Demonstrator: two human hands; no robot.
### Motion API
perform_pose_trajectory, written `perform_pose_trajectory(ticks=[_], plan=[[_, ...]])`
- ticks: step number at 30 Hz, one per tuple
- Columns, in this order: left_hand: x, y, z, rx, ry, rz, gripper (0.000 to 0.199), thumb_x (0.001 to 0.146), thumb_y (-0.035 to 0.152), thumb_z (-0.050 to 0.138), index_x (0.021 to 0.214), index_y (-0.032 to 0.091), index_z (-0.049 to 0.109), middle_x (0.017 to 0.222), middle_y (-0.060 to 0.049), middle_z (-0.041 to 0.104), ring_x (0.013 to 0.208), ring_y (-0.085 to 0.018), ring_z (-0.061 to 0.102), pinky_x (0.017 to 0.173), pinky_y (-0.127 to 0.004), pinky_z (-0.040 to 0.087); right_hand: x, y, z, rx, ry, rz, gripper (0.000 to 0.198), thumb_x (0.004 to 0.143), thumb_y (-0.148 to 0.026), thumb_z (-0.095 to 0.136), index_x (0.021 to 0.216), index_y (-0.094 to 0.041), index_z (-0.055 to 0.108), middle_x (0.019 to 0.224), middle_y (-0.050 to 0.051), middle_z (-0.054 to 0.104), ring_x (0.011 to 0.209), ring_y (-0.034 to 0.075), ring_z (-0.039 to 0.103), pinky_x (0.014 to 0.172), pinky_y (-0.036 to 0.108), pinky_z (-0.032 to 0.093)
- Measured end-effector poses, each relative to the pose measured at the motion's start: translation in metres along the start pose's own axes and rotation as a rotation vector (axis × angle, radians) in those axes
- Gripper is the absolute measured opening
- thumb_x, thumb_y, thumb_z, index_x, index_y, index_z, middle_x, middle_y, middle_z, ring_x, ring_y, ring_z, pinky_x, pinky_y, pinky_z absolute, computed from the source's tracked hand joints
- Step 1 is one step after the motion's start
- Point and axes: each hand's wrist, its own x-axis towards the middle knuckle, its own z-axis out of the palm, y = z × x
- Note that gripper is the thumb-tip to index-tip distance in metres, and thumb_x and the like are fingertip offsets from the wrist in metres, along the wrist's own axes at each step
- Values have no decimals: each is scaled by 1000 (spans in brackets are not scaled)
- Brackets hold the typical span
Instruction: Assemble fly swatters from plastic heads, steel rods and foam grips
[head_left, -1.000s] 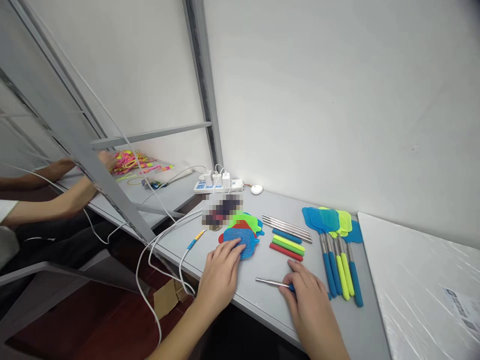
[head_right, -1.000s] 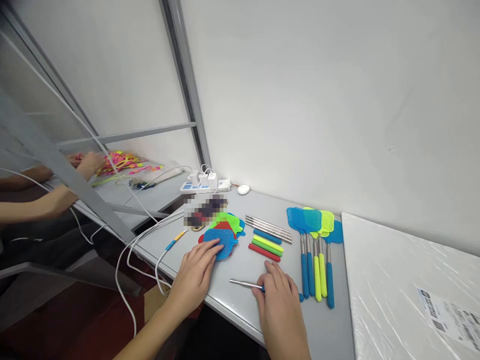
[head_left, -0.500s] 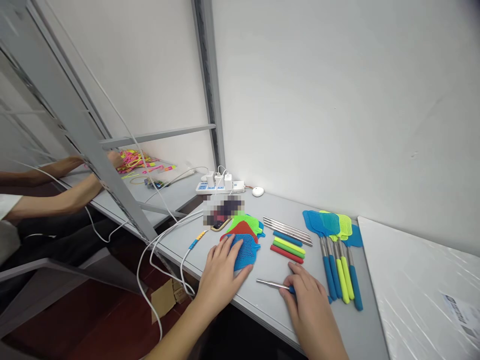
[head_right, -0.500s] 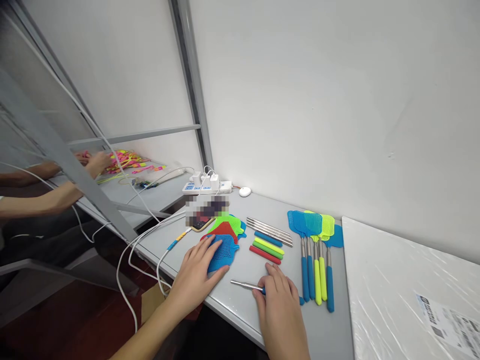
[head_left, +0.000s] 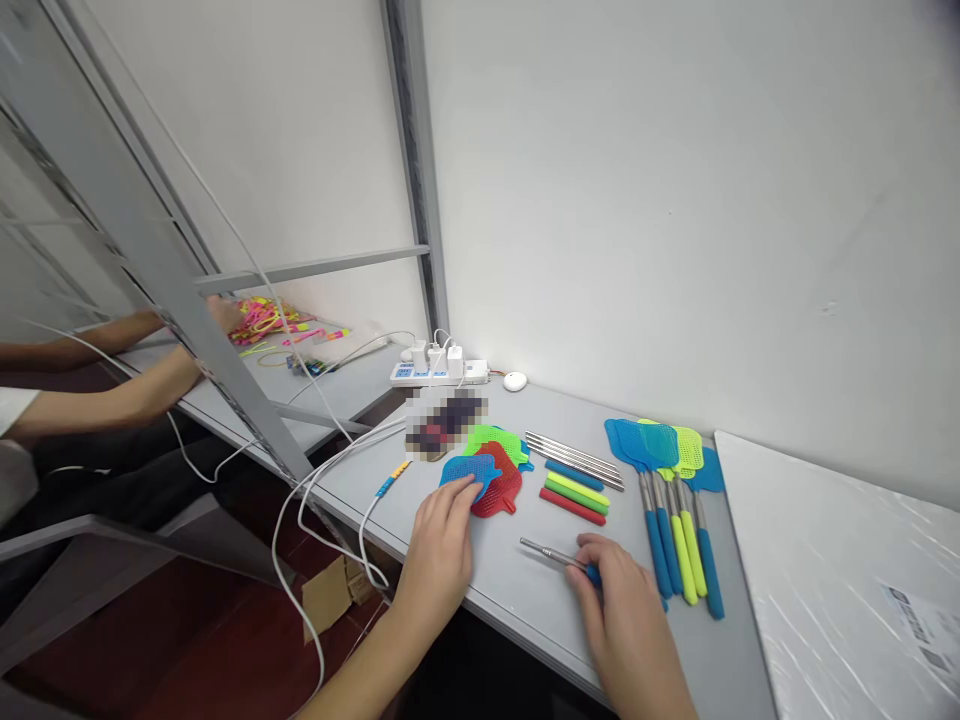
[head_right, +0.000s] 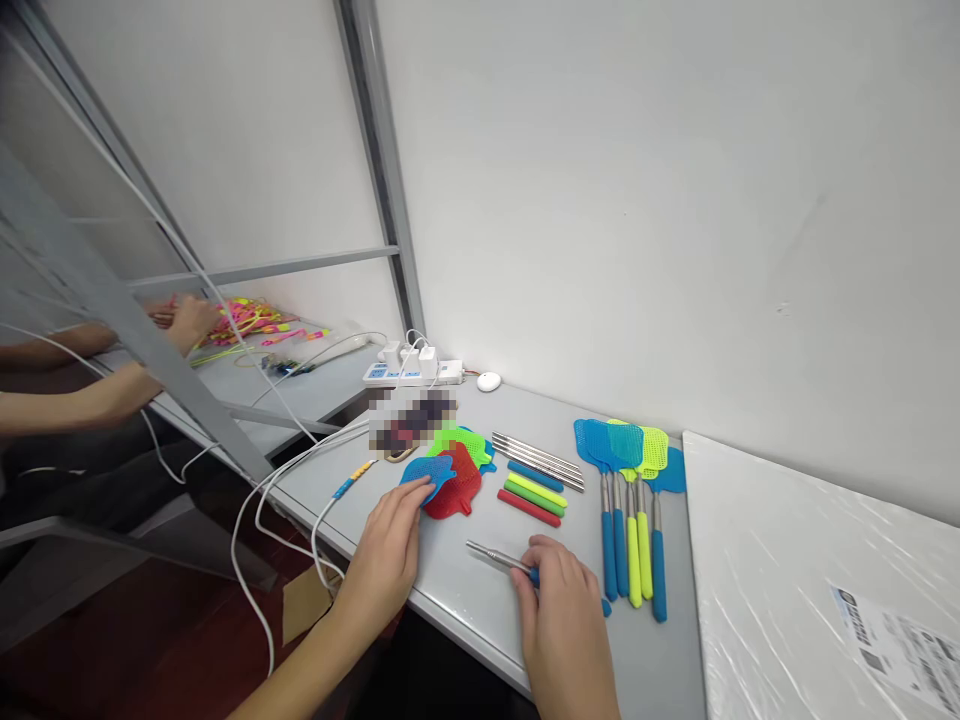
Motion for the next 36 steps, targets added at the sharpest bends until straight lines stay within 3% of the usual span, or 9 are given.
perform_pose_trajectory(ticks=[2, 5, 8, 12, 22, 30, 36], plan=[[1, 1, -2, -37, 29, -22, 43, 89, 1, 38, 125, 21, 50, 127, -11, 57, 118, -24, 53, 97, -46, 46, -1, -1, -3, 49, 0, 109, 23, 95, -44, 43, 94, -25, 55, 95, 6, 68, 86, 25, 65, 74, 40, 53], [0, 0, -2, -84, 83, -35, 37, 89, 0, 40, 115, 22, 55, 120, -8, 61, 113, -24, 55, 95, -48, 46, -4, -4, -7, 130, 26, 209, 27, 94, -50, 43, 97, -26, 55, 91, 4, 68, 81, 22, 65, 66, 33, 53], [-2, -2, -1, -142, 229, 55, 35, 88, -1, 46, 109, 24, 59, 113, -6, 65, 109, -23, 57, 96, -52, 45, -6, -7, -9, 184, 44, 179, 26, 94, -50, 45, 97, -26, 57, 92, 3, 68, 79, 19, 66, 66, 29, 53], [-5, -3, 1, -222, 380, 188, 35, 85, -3, 53, 104, 24, 62, 106, -5, 67, 109, -23, 57, 89, -49, 50, -6, -11, -9, 187, 26, 38, 23, 96, -43, 46, 97, -25, 60, 90, 2, 69, 78, 16, 66, 69, 26, 52], [-6, 5, -6, -194, 376, 224, 30, 84, 0, 58, 98, 27, 65, 102, -4, 70, 104, -23, 59, 85, -46, 52, -6, -14, -8, 164, 30, -110, 18, 98, -35, 46, 99, -25, 60, 86, 2, 68, 73, 16, 66, 66, 24, 52], [0, 16, -9, -188, 403, 234, 32, 82, -2, 60, 95, 27, 65, 99, -3, 70, 101, -22, 58, 84, -44, 51, -6, -13, -7, 176, 29, -106, 17, 98, -33, 46, 101, -25, 60, 87, 1, 67, 75, 15, 65, 71, 25, 51], [1, 18, -10, -170, 415, 243, 29, 83, 0, 61, 92, 28, 65, 97, -1, 70, 100, -21, 59, 82, -43, 51, -7, -13, -8, 184, 93, -114, 15, 97, -31, 49, 96, -23, 62, 83, 2, 66, 72, 15, 65, 64, 25, 50]])
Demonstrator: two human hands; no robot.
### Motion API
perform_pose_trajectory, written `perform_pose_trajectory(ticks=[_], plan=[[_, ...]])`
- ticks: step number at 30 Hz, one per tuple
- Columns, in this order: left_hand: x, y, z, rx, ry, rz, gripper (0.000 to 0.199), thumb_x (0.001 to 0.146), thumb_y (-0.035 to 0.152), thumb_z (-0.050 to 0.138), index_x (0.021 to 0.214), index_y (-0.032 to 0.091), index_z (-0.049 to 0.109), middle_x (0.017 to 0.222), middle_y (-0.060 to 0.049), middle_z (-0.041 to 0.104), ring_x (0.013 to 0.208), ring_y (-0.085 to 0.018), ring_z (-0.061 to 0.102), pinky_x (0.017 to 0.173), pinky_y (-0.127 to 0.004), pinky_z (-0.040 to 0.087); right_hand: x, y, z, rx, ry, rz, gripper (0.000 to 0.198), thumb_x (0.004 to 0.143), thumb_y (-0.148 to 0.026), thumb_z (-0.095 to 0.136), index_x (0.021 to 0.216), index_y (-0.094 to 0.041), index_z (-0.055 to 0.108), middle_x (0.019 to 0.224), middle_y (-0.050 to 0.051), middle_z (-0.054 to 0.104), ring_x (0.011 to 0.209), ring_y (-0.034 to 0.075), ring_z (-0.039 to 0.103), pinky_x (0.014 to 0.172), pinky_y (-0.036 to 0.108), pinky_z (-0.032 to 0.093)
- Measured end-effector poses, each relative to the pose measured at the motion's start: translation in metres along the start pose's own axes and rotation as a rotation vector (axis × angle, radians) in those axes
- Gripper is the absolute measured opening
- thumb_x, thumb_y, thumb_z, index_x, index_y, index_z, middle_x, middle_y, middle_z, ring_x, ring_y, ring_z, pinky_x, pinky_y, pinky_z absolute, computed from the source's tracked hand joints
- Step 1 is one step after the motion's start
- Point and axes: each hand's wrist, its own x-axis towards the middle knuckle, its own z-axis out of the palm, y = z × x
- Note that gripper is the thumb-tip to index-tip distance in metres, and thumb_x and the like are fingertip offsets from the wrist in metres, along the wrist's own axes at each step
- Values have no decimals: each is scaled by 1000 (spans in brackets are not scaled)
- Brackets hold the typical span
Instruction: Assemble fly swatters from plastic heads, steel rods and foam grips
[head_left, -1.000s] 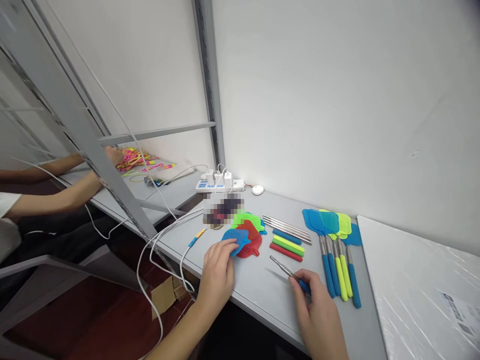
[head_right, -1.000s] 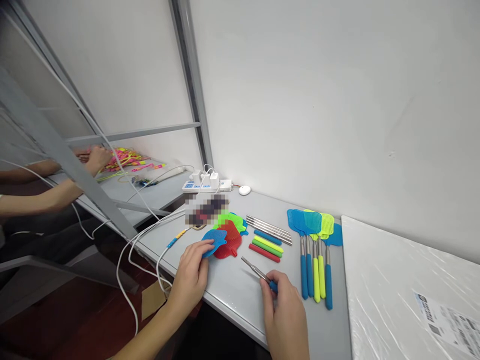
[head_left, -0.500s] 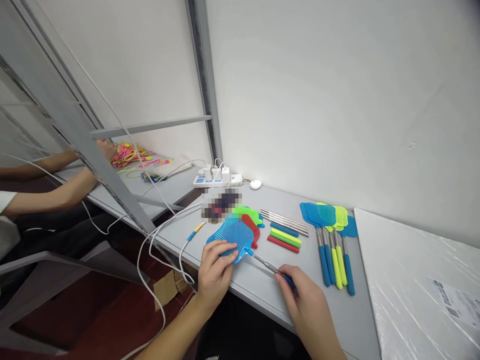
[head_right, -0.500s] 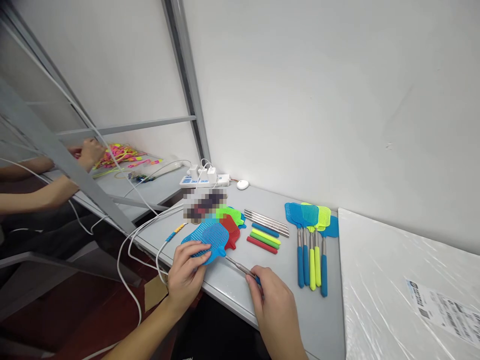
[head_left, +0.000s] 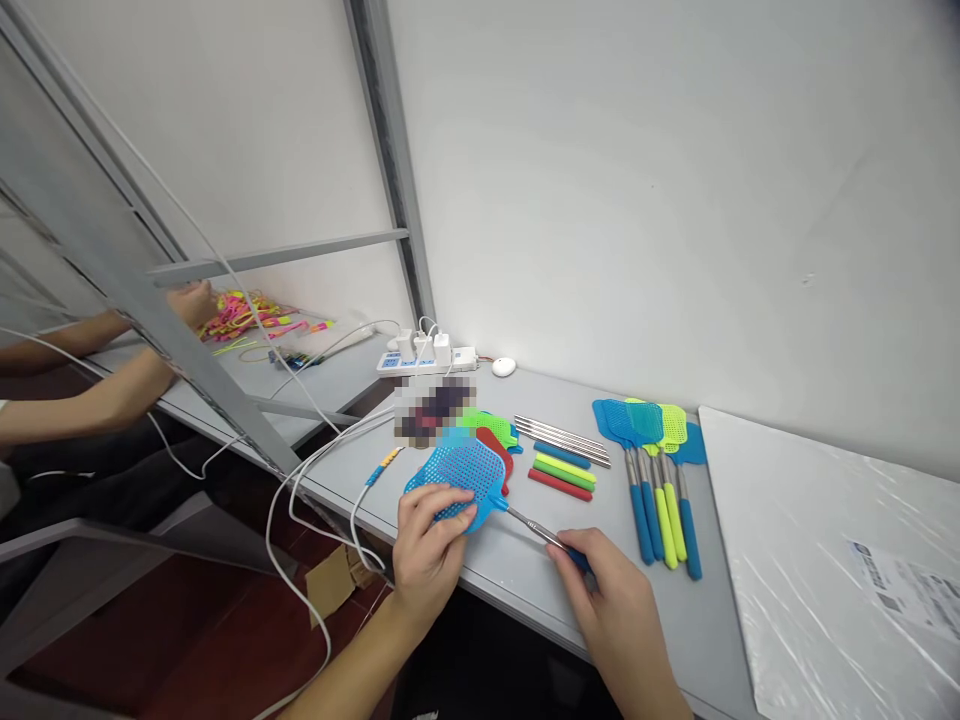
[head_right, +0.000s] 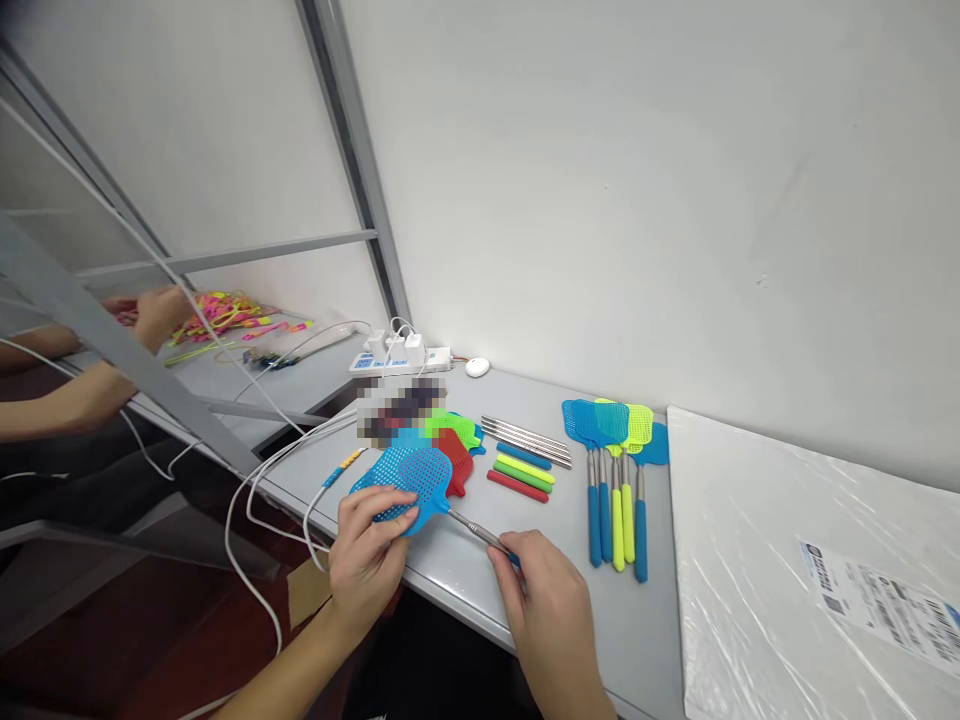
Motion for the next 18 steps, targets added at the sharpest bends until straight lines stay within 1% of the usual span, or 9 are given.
perform_pose_trajectory(ticks=[4, 7, 13, 15, 18], plan=[[-5, -2, -2, 19, -28, 46, 29, 83, 1, 63, 92, 28, 67, 97, -1, 73, 99, -20, 60, 82, -41, 52, -1, 3, 1, -25, 27, -42, 13, 96, -29, 51, 92, -22, 62, 80, 2, 66, 73, 15, 65, 62, 24, 49], [-6, -2, -4, 23, -34, 84, 28, 83, 2, 64, 92, 28, 68, 96, -1, 74, 98, -20, 62, 80, -38, 52, -1, 5, 1, -34, 30, -73, 12, 96, -28, 52, 91, -22, 61, 81, 2, 66, 75, 15, 66, 64, 25, 50], [-1, -1, -10, 37, 0, 137, 23, 84, 7, 65, 91, 28, 69, 92, 0, 76, 95, -19, 66, 79, -35, 53, -1, 5, 0, -27, 34, -120, 14, 97, -26, 49, 93, -21, 62, 81, 4, 66, 74, 16, 66, 66, 27, 51], [0, 0, -11, 34, 1, 145, 24, 83, 5, 66, 91, 27, 70, 92, 0, 76, 94, -19, 66, 78, -35, 54, 0, 4, 0, -52, 40, -162, 13, 96, -24, 50, 95, -20, 62, 81, 4, 66, 75, 17, 65, 67, 28, 50], [0, 2, -13, 20, -15, 143, 25, 82, 5, 67, 93, 27, 70, 93, 0, 77, 93, -18, 66, 78, -34, 54, 3, 1, -1, -138, 98, -237, 10, 95, -20, 53, 89, -20, 61, 83, 5, 67, 78, 17, 64, 69, 29, 47]])
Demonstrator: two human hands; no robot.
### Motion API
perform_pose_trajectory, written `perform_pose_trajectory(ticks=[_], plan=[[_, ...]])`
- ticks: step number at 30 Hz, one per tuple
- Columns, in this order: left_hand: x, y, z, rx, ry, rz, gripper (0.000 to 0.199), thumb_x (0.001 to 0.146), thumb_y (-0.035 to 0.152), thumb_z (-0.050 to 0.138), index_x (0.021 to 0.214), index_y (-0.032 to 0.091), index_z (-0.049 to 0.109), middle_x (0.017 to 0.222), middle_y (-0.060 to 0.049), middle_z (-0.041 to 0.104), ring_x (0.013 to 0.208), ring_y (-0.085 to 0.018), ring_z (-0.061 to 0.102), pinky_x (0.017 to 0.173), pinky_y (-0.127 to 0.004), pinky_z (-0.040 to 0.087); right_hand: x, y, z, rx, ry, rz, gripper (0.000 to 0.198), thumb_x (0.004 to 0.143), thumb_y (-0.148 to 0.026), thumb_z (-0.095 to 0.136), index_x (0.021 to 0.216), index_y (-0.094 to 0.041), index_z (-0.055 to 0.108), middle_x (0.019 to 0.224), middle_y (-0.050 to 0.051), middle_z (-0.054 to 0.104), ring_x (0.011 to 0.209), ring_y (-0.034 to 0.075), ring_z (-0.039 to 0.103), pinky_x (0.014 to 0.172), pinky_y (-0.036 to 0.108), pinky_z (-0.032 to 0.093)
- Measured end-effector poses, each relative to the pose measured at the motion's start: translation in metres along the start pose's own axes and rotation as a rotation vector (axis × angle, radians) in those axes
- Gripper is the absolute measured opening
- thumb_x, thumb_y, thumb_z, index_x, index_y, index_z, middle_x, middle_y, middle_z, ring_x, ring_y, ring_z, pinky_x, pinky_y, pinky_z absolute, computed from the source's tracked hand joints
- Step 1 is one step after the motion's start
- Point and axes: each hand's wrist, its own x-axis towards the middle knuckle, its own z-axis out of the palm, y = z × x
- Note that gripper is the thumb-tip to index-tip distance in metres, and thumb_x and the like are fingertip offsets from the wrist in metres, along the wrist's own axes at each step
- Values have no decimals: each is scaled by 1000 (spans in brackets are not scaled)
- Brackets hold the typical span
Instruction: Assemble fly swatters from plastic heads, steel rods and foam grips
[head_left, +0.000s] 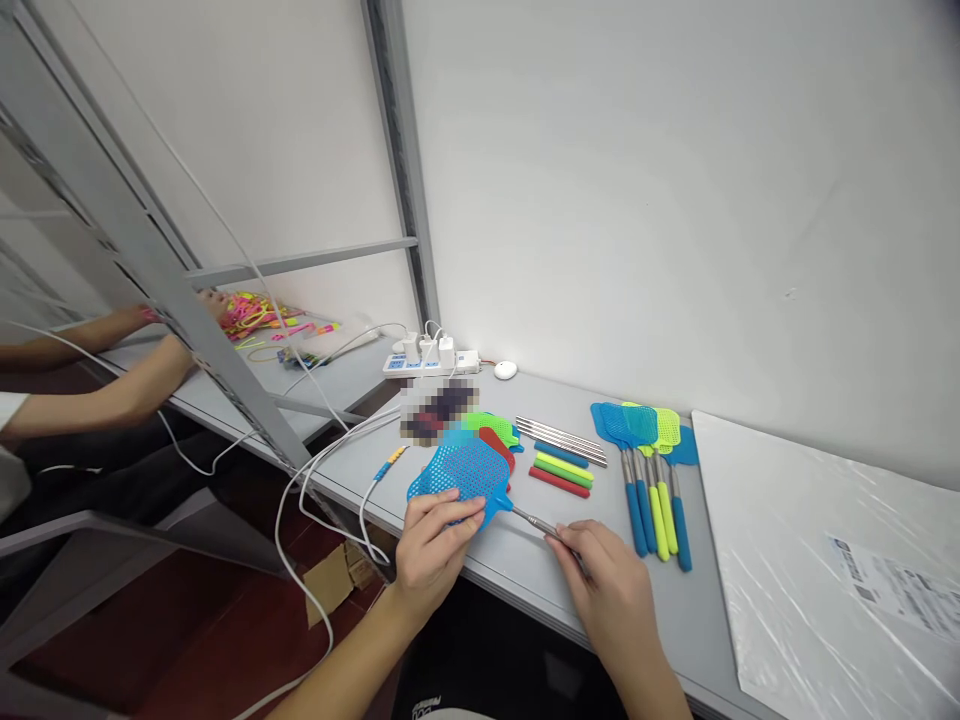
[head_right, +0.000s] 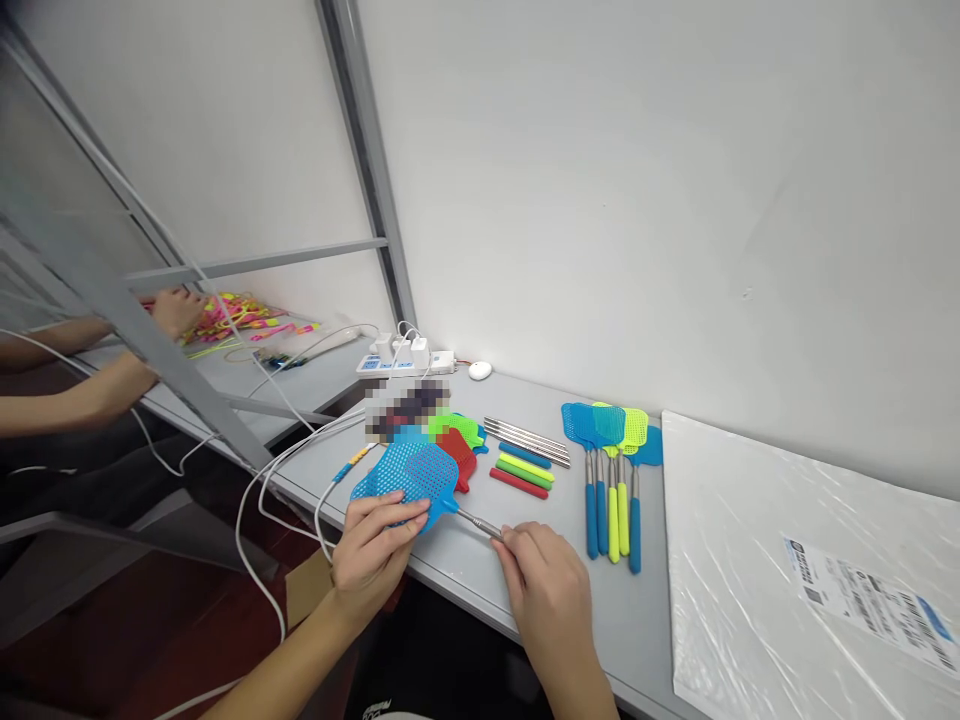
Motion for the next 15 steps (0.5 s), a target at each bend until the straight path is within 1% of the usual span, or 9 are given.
perform_pose_trajectory(ticks=[2, 5, 7, 9, 11, 13, 15], plan=[[0, 3, 0, -12, -10, 2, 25, 83, 6, 67, 96, 28, 70, 94, 0, 77, 91, -17, 67, 78, -33, 54, 3, -3, -4, -69, 34, -38, 13, 94, -18, 53, 84, -21, 61, 82, 5, 67, 77, 17, 63, 69, 30, 45], [5, 9, 1, -40, -8, 0, 27, 85, 7, 65, 99, 29, 70, 96, 1, 77, 89, -17, 68, 78, -34, 54, 9, -8, -16, -164, 67, -78, 17, 94, -18, 53, 79, -21, 60, 77, 3, 66, 70, 15, 59, 65, 30, 39], [13, 14, 2, -64, -17, 9, 28, 85, 6, 63, 100, 29, 69, 97, 0, 76, 89, -17, 67, 80, -36, 54, 13, -11, -28, -199, 78, -93, 17, 94, -18, 54, 78, -21, 59, 75, 2, 65, 67, 15, 58, 65, 31, 37], [28, 22, 2, -90, -62, 42, 29, 84, 5, 62, 102, 26, 68, 100, -2, 76, 93, -19, 66, 82, -37, 53, 15, -10, -42, -202, 83, -86, 14, 94, -20, 55, 80, -21, 59, 75, 2, 64, 68, 15, 59, 67, 31, 37], [47, 34, -1, -125, -135, 80, 29, 82, 5, 63, 103, 24, 66, 107, -5, 73, 99, -21, 63, 87, -40, 51, 14, -8, -55, -200, 105, -58, 10, 93, -22, 57, 84, -21, 59, 78, 2, 65, 72, 16, 60, 69, 31, 38], [63, 53, -2, -181, -191, 102, 26, 80, 10, 63, 102, 23, 65, 119, -8, 68, 108, -25, 58, 92, -45, 48, 9, -6, -66, -208, 157, -6, 7, 93, -24, 59, 87, -21, 59, 80, 2, 66, 75, 16, 61, 70, 31, 38], [70, 76, 0, -251, -192, 118, 21, 80, 16, 61, 99, 24, 64, 127, -10, 63, 116, -30, 53, 96, -53, 43, 3, -7, -75, -224, 220, 61, 6, 92, -25, 60, 88, -21, 58, 82, 2, 65, 76, 16, 60, 71, 31, 39]])
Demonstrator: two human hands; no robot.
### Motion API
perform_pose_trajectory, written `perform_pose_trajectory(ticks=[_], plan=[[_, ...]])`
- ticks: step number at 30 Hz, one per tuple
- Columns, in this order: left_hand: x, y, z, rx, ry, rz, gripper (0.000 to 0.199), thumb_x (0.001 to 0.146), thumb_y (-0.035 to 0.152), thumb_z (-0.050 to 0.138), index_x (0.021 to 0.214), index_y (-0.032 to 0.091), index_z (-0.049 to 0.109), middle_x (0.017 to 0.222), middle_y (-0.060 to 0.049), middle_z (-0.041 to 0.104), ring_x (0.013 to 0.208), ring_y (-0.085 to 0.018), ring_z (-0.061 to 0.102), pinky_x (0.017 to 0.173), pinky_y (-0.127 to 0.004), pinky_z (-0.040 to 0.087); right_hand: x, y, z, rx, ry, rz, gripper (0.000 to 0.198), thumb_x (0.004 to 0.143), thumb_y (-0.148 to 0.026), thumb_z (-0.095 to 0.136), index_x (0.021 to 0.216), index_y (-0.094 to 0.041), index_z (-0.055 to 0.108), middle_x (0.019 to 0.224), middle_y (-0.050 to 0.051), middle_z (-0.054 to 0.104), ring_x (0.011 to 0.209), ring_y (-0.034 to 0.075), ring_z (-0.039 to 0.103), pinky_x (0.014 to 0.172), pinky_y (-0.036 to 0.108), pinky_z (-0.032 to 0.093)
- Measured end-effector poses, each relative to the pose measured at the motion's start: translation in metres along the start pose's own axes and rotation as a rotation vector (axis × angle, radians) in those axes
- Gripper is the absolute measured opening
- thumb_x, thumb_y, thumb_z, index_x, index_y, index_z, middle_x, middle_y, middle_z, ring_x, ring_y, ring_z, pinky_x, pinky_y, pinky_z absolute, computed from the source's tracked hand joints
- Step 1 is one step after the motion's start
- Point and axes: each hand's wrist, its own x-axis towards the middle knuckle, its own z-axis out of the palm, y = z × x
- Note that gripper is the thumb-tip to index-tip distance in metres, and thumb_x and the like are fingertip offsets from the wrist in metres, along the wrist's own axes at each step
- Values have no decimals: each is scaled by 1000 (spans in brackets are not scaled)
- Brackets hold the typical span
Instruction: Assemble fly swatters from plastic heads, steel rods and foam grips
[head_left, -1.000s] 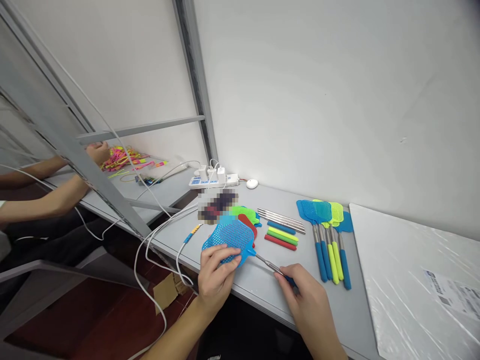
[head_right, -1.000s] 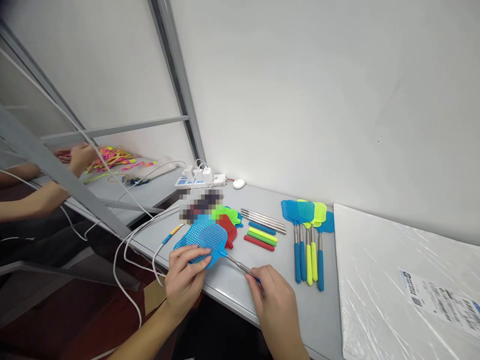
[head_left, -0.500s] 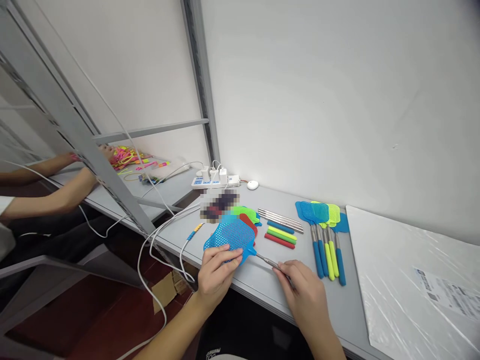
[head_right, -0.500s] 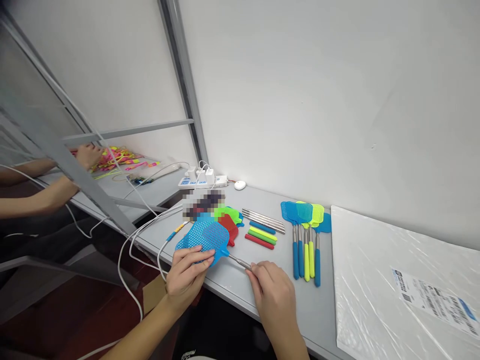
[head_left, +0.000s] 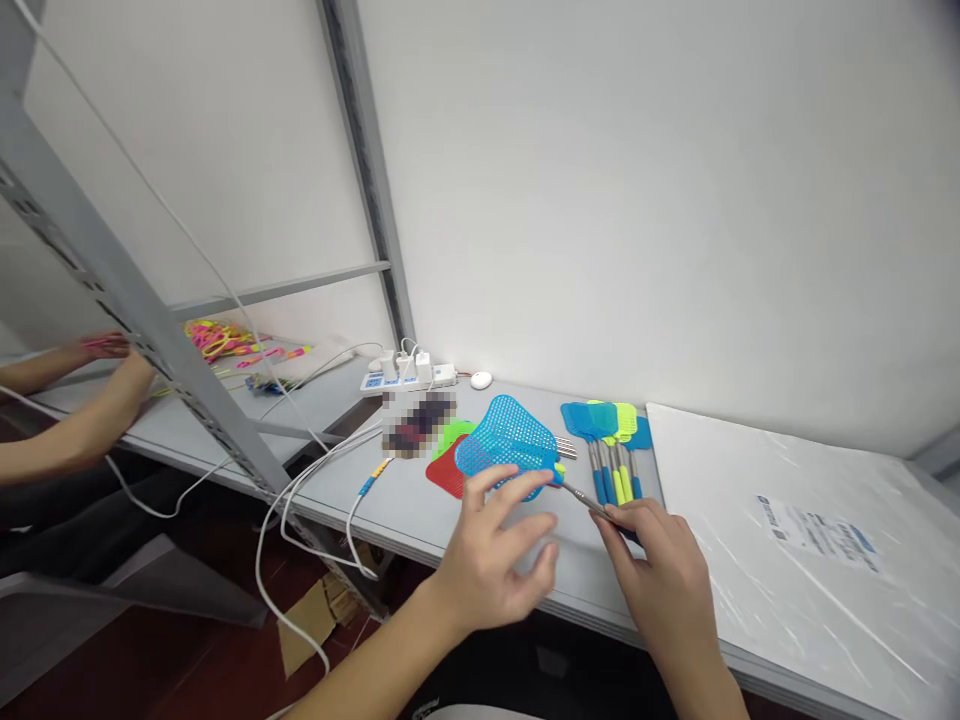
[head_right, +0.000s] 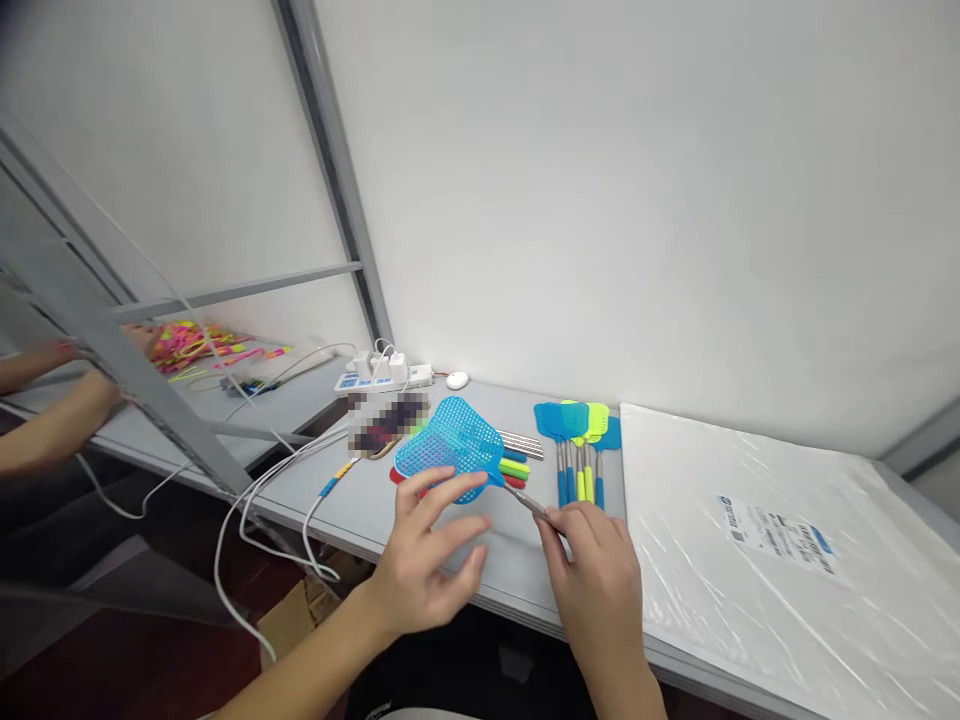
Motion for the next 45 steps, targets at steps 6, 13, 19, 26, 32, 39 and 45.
perform_pose_trajectory(ticks=[6, 13, 19, 26, 32, 39, 45], plan=[[-1, 57, 69, -423, 363, -453, 30, 97, 30, 37, 70, 24, 48, 76, -4, 56, 78, -21, 53, 89, -50, 42, -9, -1, -21, -108, 109, 191, 9, 92, -28, 59, 88, -21, 60, 80, 1, 65, 74, 16, 59, 72, 31, 37], [24, 62, 103, -1249, 542, -1167, 44, 92, 60, 45, 104, 21, 61, 99, -8, 65, 87, -18, 61, 85, -36, 49, -16, -3, -35, -145, 3, 135, 6, 94, -25, 57, 94, -21, 61, 80, 1, 64, 77, 16, 58, 72, 32, 35], [13, 43, 72, -1327, 579, -1242, 31, 87, 43, 64, 99, 15, 69, 97, -9, 69, 92, -20, 65, 82, -35, 52, -21, -24, -34, -128, -142, 100, 15, 97, -24, 50, 104, -21, 63, 86, 5, 64, 79, 18, 57, 70, 32, 34], [-22, 29, 46, -1306, 491, -1156, 23, 87, 38, 66, 96, 17, 70, 91, -6, 69, 83, -17, 66, 85, -36, 53, -20, -50, -25, -114, -369, 50, 23, 100, -22, 41, 112, -22, 60, 77, 1, 61, 64, 16, 54, 57, 29, 30], [-29, 33, 52, -1302, 601, -1172, 23, 87, 36, 66, 101, 18, 69, 95, -7, 69, 87, -18, 66, 80, -35, 54, 1, -54, -27, -157, -519, 35, 20, 99, -26, 41, 97, -23, 61, 76, 0, 61, 62, 16, 58, 53, 30, 28], [-26, 29, 45, -1285, 642, -1171, 22, 86, 35, 67, 95, 16, 69, 93, -7, 70, 85, -17, 66, 83, -35, 54, 14, -56, -20, 29, -648, 60, 21, 99, -25, 40, 103, -23, 61, 86, 1, 64, 74, 16, 61, 61, 28, 37], [-35, 9, 31, -1313, 307, -1131, 22, 84, 34, 69, 99, 18, 69, 95, -6, 71, 86, -19, 67, 85, -37, 52, 12, -59, -29, -1, -643, 99, 21, 99, -31, 41, 108, -24, 59, 92, 2, 67, 81, 18, 63, 66, 28, 38]])
